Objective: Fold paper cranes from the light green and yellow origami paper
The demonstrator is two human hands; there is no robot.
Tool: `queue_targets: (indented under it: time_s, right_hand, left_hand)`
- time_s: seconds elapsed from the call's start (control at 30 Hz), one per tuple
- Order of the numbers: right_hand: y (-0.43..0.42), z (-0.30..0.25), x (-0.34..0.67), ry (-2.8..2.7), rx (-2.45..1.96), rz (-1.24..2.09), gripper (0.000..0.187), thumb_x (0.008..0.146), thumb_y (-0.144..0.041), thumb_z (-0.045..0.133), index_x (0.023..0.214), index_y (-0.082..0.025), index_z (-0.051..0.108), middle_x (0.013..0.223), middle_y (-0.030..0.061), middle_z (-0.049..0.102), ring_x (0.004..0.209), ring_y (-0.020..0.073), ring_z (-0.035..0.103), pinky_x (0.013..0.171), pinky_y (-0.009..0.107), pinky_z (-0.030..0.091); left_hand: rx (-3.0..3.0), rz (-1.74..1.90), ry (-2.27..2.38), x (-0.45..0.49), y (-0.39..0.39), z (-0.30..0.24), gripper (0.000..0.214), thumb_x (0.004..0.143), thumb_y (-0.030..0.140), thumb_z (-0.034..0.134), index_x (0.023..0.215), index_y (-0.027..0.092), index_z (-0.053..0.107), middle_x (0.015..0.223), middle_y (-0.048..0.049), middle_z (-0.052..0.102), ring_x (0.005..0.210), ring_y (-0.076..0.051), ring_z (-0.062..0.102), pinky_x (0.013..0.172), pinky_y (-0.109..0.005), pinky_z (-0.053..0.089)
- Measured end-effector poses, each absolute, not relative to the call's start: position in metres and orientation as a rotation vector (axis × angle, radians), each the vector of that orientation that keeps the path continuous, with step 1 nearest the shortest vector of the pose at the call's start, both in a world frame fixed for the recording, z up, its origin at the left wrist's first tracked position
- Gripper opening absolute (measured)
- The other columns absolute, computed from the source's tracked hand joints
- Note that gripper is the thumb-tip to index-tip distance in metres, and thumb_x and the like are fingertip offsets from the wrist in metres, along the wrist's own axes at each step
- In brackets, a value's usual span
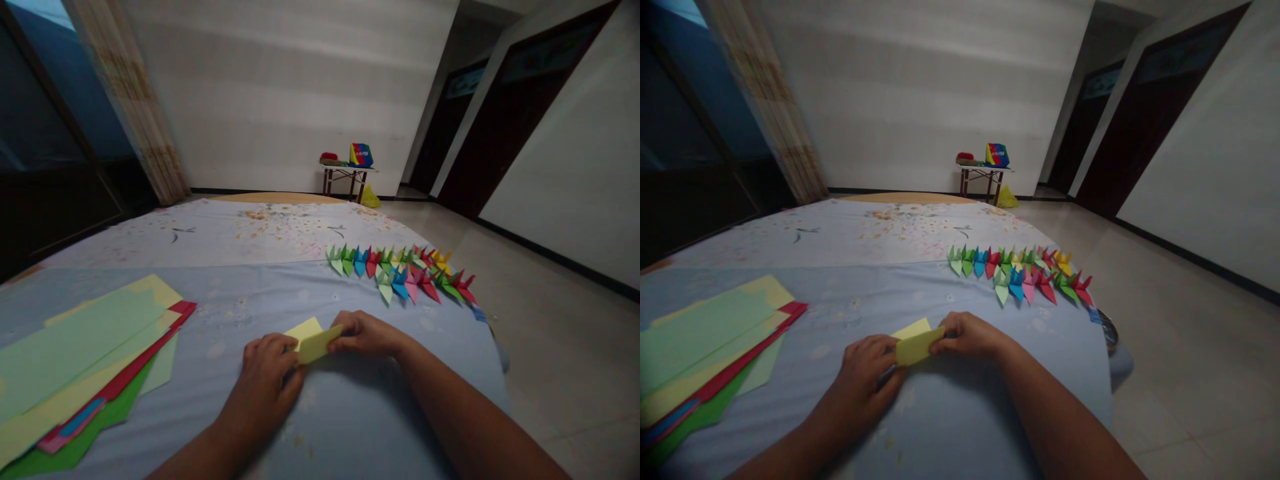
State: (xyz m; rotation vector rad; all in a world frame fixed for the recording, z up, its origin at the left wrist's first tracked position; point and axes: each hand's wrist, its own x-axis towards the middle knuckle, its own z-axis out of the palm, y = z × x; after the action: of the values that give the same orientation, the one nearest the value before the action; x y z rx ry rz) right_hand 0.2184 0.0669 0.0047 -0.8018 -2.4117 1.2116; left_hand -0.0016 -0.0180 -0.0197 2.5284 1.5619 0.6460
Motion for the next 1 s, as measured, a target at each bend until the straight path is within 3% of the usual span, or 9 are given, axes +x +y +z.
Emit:
queue_targets:
  time_s: [0.27, 0.43, 0.53, 0.6, 0.73, 1.0]
  right_hand:
    - [0.072, 0.005, 0.225, -2.248, -0.945, 1.375, 0.037, 0.074, -0.049, 0.060, 0.083, -0.015, 0.070, 0.075, 0.0001, 0.063, 0.069, 0.0126, 0.054, 0.064, 0.021, 0.042]
    - [0.071, -0.008, 0.215, -2.087, -0.987, 1.630, 0.038, 0.073, -0.048, 0.061, 0.088, -0.014, 0.066, 0.075, -0.0006, 0.063, 0.065, 0.0115, 0.053, 0.060, 0.021, 0.040]
    - [0.071, -0.015, 0.210, -2.145, -1.185, 1.379, 0.028, 0.072, -0.037, 0.064, 0.087, -0.015, 0.064, 0.064, -0.0036, 0.057, 0.056, 0.0085, 0.047, 0.050, 0.018, 0.034]
    - [0.071, -0.015, 0.207, -2.198, -1.272, 1.198, 0.031, 0.071, -0.032, 0.064, 0.098, -0.016, 0.062, 0.061, -0.0051, 0.053, 0.053, 0.0080, 0.044, 0.048, 0.018, 0.030]
    - [0.069, -0.014, 0.201, -2.245, -1.327, 1.019, 0.047, 0.073, -0.029, 0.063, 0.118, -0.017, 0.053, 0.063, -0.0046, 0.054, 0.055, 0.0091, 0.047, 0.051, 0.019, 0.032]
    - [0.065, -0.016, 0.195, -2.327, -1.322, 0.735, 0.046, 0.074, -0.029, 0.059, 0.118, -0.017, 0.054, 0.067, -0.0011, 0.058, 0.064, 0.0132, 0.050, 0.062, 0.024, 0.036]
  left_hand:
    - [2.605, 0.524, 1.497, -0.001, -0.017, -0.027, 0.035, 0.082, 0.029, 0.051, 0.117, 0.024, 0.052, 0.128, -0.0082, 0.051, 0.120, -0.026, 0.042, 0.101, -0.053, 0.023]
    - [2.542, 0.629, 1.712, -0.001, -0.026, -0.023, 0.031, 0.081, 0.032, 0.051, 0.110, 0.020, 0.054, 0.114, -0.0094, 0.058, 0.108, -0.027, 0.050, 0.094, -0.049, 0.030]
    - [2.519, 0.661, 1.778, 0.001, -0.033, -0.019, 0.034, 0.082, 0.032, 0.050, 0.111, 0.015, 0.052, 0.107, -0.0119, 0.060, 0.102, -0.027, 0.052, 0.093, -0.048, 0.031]
    - [2.538, 0.650, 1.763, 0.003, -0.036, -0.018, 0.041, 0.082, 0.032, 0.050, 0.118, 0.013, 0.047, 0.110, -0.0128, 0.059, 0.103, -0.027, 0.052, 0.093, -0.048, 0.029]
    - [2.546, 0.493, 1.704, 0.008, -0.037, -0.013, 0.045, 0.083, 0.031, 0.051, 0.126, 0.020, 0.045, 0.114, -0.0094, 0.059, 0.105, -0.026, 0.051, 0.095, -0.050, 0.027]
    - [2.537, 0.367, 1.749, 0.010, -0.034, -0.014, 0.042, 0.083, 0.035, 0.050, 0.121, 0.019, 0.052, 0.118, -0.0121, 0.057, 0.110, -0.029, 0.049, 0.097, -0.052, 0.027]
